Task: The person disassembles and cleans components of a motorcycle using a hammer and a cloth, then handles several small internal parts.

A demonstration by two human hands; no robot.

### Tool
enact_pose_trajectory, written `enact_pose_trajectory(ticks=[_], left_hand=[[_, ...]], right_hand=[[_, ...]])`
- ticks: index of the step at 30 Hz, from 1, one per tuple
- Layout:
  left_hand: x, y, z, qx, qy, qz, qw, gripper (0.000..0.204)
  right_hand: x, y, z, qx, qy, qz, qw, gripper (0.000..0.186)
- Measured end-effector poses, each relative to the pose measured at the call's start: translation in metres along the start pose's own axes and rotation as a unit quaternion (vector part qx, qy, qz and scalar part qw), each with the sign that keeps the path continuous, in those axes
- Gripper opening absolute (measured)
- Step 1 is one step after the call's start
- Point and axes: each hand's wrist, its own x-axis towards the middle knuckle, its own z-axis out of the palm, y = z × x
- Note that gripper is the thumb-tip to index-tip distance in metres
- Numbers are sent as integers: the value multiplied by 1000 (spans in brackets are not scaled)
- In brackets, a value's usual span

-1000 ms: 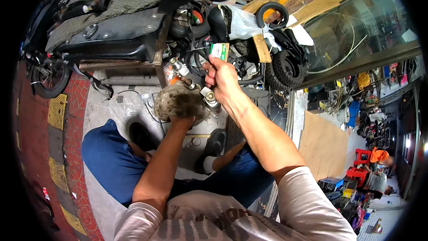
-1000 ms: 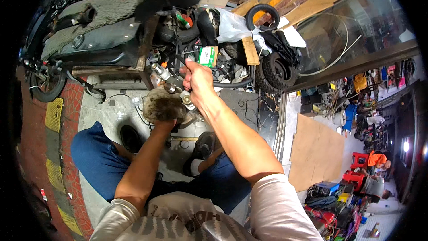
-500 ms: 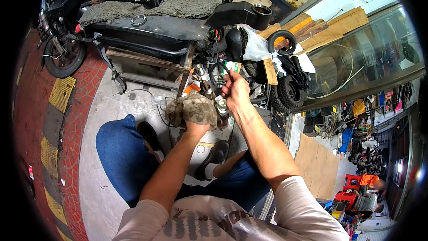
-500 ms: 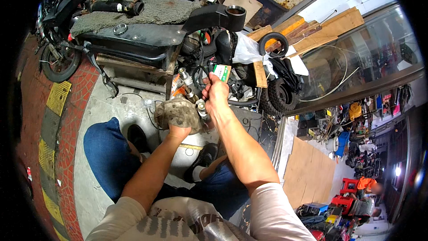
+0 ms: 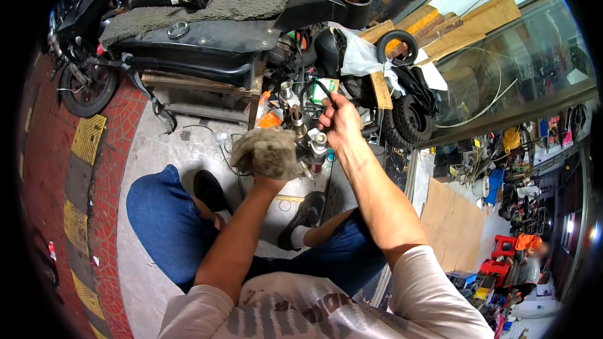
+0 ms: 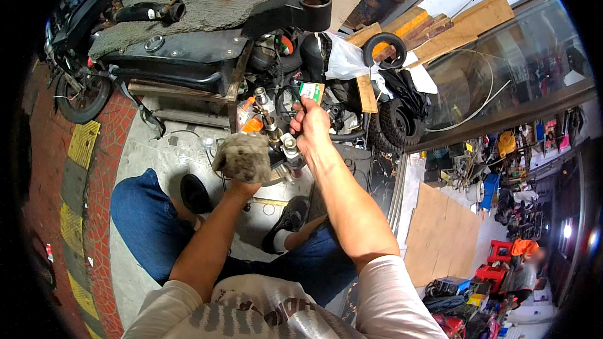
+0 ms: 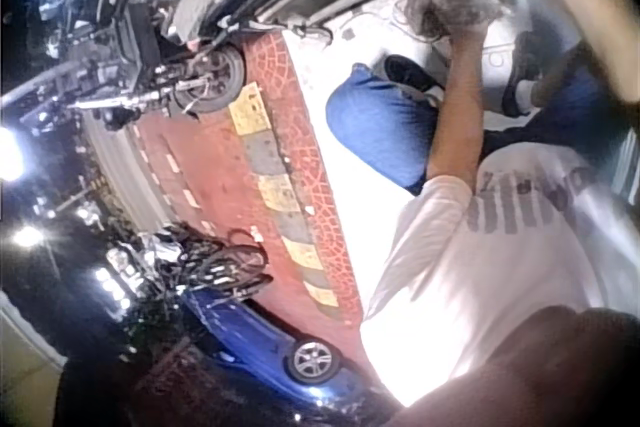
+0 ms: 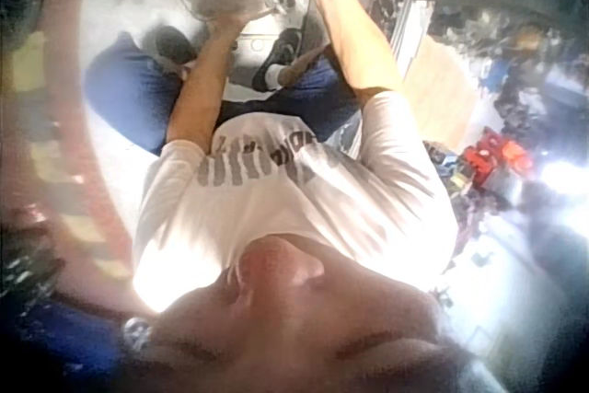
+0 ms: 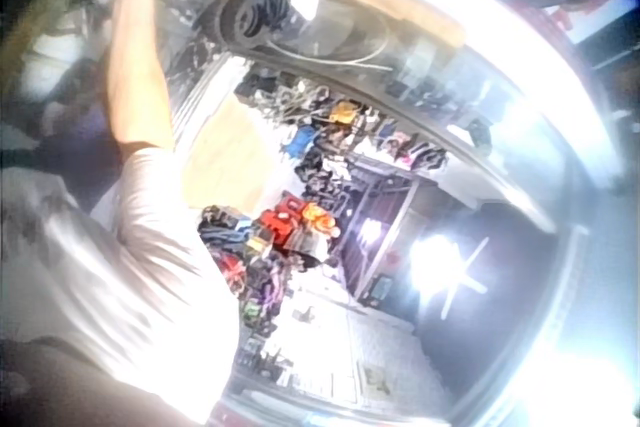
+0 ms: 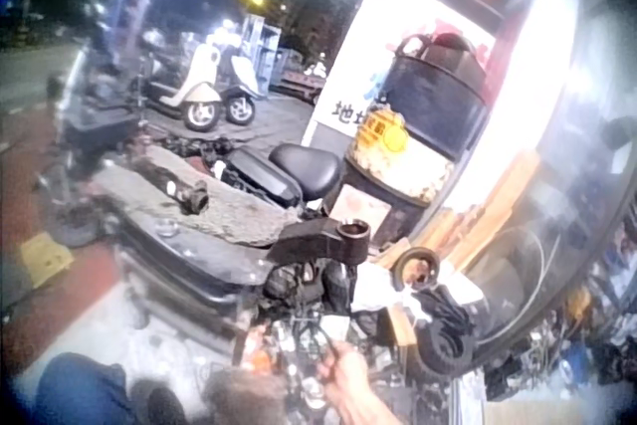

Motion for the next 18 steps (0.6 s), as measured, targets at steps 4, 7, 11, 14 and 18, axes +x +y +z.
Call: enact_pose_trajectory(ticks=[4,7,11,14,18], left_hand=[[14,24,-11,-145,-20,65,987,47],[18,25,-11,-100,-118,16,988,51],[23,19,-14,40,-184,27,982,54],[35,25,-25,161,-250,5,955,52],[18,-27,-9,127,-126,1,984,46]], right_hand=[[-1,1,-5,1,5,2,1000,30],[-3,-2,-3,-4,4,12,1000,30],[-6,-3,-3,-2,4,21,1000,31],[-9,-7,-6,-15,-3,18,1000,28],[-13,-6,-8,-40,-22,16,999,28]])
